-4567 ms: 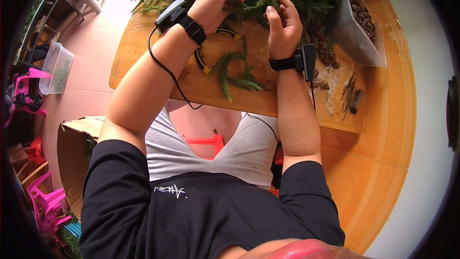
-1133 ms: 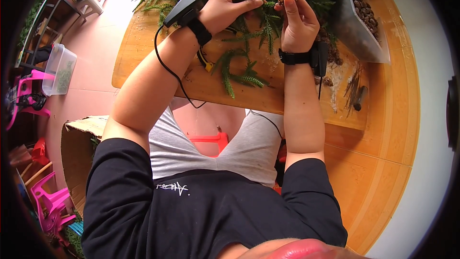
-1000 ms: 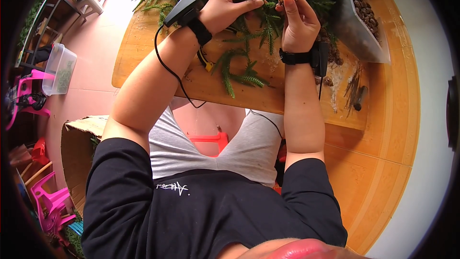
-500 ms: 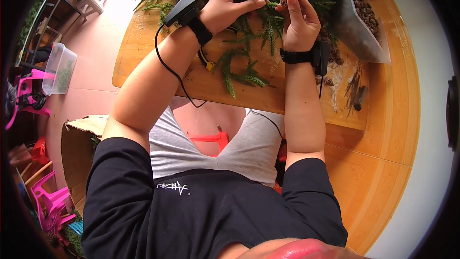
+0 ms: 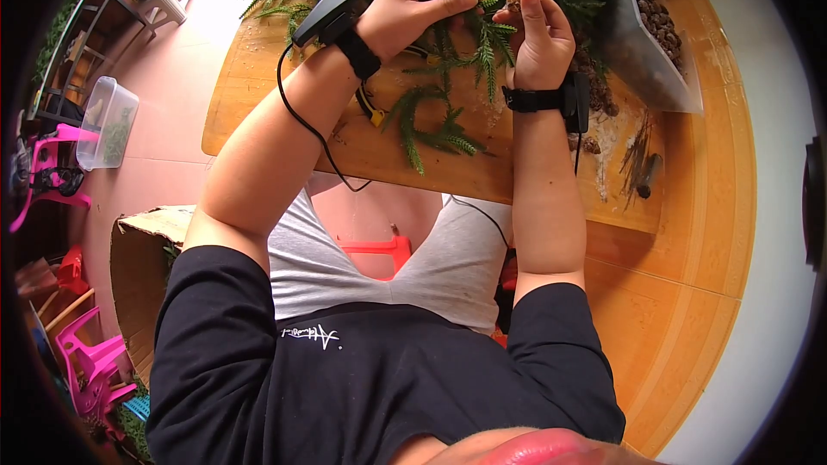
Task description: The person picks up a pinecone and attaches it to a branch of greenery by hand, then picks up another branch and inspects it.
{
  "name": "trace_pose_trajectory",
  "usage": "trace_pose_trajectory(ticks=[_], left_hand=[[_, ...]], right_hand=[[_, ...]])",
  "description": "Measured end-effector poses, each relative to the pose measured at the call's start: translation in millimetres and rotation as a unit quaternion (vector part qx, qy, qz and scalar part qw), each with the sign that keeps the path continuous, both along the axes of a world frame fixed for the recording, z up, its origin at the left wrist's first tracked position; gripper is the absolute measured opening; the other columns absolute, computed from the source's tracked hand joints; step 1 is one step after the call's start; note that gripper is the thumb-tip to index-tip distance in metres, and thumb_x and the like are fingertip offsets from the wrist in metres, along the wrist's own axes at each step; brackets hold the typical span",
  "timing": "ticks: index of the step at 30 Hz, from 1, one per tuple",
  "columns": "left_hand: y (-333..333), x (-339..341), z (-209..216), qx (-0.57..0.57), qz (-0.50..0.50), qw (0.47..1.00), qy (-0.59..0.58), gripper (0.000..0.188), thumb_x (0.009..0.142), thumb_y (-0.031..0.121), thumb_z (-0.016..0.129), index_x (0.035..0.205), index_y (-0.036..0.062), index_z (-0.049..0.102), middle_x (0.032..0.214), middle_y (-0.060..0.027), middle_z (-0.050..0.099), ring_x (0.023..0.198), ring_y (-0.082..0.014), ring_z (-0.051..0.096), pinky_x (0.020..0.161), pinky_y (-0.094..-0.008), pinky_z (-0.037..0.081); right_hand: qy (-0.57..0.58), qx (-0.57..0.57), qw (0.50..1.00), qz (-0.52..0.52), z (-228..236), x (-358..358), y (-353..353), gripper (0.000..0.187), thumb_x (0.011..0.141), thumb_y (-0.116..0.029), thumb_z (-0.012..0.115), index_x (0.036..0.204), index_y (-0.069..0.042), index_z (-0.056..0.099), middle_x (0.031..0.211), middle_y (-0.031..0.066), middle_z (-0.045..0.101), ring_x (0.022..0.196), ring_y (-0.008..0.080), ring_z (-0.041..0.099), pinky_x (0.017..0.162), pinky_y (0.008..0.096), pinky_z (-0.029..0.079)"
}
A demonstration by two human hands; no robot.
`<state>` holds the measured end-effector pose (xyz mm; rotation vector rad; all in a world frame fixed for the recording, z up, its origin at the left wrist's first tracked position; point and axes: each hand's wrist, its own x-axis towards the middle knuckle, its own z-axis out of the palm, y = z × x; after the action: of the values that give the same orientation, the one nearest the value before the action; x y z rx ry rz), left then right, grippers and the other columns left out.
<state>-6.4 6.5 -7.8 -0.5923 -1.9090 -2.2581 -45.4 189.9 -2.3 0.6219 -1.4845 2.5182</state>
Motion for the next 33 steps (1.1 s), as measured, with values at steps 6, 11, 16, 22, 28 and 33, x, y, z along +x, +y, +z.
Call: trace_pose_trajectory(ticks=[6, 11, 16, 22, 28, 33], left_hand=[[-0.7, -0.5, -1.3, 0.046, -0.019, 0.999, 0.003, 0.021, 0.098, 0.015, 0.063, 0.112, 0.0004, 0.067, 0.096, -0.0027, 0.069, 0.082, -0.0079, 0.064, 0.076, -0.0251, 0.055], [-0.4, -2.0, -2.4, 0.044, -0.023, 0.999, 0.021, 0.021, 0.098, 0.015, 0.062, 0.112, 0.0001, 0.065, 0.097, -0.0033, 0.069, 0.081, -0.0083, 0.064, 0.074, -0.0253, 0.055], [0.0, -2.8, -3.1, 0.060, -0.024, 0.998, 0.013, 0.021, 0.098, 0.014, 0.061, 0.113, 0.0000, 0.064, 0.097, -0.0038, 0.068, 0.081, -0.0088, 0.064, 0.072, -0.0252, 0.056], [1.3, -1.3, -0.6, 0.052, -0.018, 0.998, 0.010, 0.020, 0.099, 0.015, 0.061, 0.112, 0.0000, 0.064, 0.095, -0.0035, 0.068, 0.078, -0.0090, 0.064, 0.069, -0.0246, 0.055], [2.2, 4.8, 4.9, 0.011, 0.008, 1.000, -0.010, 0.020, 0.097, 0.016, 0.064, 0.110, 0.0004, 0.065, 0.090, -0.0014, 0.067, 0.076, -0.0075, 0.063, 0.069, -0.0225, 0.052], [2.6, 1.8, 1.2, -0.021, 0.033, 0.999, 0.017, 0.024, 0.092, 0.019, 0.071, 0.106, -0.0003, 0.069, 0.088, 0.0010, 0.067, 0.078, -0.0057, 0.061, 0.072, -0.0227, 0.051]], right_hand=[[-0.008, -0.019, 1.000, 0.016, 0.6, 2.0, -0.8, 0.026, 0.090, -0.018, 0.073, 0.105, 0.002, 0.067, 0.091, 0.0103, 0.070, 0.073, 0.0179, 0.066, 0.069, 0.0311, 0.057], [-0.014, -0.020, 0.999, 0.021, 0.7, 2.2, -0.1, 0.026, 0.090, -0.018, 0.074, 0.104, 0.002, 0.067, 0.091, 0.0102, 0.069, 0.072, 0.0177, 0.066, 0.069, 0.0309, 0.057], [-0.007, -0.022, 0.999, 0.023, 1.5, 2.8, -1.4, 0.024, 0.090, -0.016, 0.073, 0.105, 0.002, 0.067, 0.091, 0.0103, 0.069, 0.072, 0.0179, 0.066, 0.069, 0.0309, 0.057], [-0.009, -0.028, 0.999, 0.039, 2.4, 2.9, -0.6, 0.022, 0.092, -0.015, 0.071, 0.106, 0.002, 0.067, 0.092, 0.0110, 0.070, 0.073, 0.0182, 0.066, 0.069, 0.0315, 0.058], [-0.013, -0.011, 0.999, 0.036, 4.4, 6.1, 0.0, 0.022, 0.092, -0.014, 0.071, 0.106, 0.002, 0.067, 0.092, 0.0115, 0.070, 0.075, 0.0184, 0.067, 0.070, 0.0315, 0.058], [0.058, 0.031, 0.998, 0.002, 3.2, 6.2, -1.2, 0.022, 0.091, -0.011, 0.071, 0.107, 0.003, 0.068, 0.093, 0.0104, 0.070, 0.079, 0.0170, 0.067, 0.072, 0.0310, 0.059]])
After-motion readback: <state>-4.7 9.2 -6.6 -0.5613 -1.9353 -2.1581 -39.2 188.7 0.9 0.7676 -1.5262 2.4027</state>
